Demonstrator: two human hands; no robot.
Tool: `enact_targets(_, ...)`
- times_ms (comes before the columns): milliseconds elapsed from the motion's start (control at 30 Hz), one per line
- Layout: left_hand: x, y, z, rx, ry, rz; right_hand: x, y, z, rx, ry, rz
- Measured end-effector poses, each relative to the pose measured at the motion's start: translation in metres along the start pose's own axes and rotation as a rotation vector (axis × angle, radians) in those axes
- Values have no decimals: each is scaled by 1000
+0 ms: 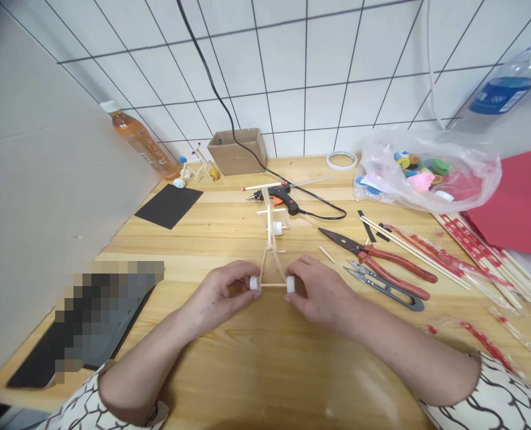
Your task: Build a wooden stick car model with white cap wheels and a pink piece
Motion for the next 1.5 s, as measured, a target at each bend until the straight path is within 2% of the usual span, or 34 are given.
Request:
enact_targets(800,0,-1,1,-65,35,14,1,3,0,7,10,-44)
enact_targets(1500,4,0,-3,4,3,24,1,11,1,-40,-10,-11)
Point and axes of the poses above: each hand's wrist, its own x-axis towards the middle knuckle, its own z-axis out of the palm, y = z × x, the point moved 4 cm from there along x, towards the middle knuckle, and after that the axes turned 7 degrees about x, right-handed, at the moved point
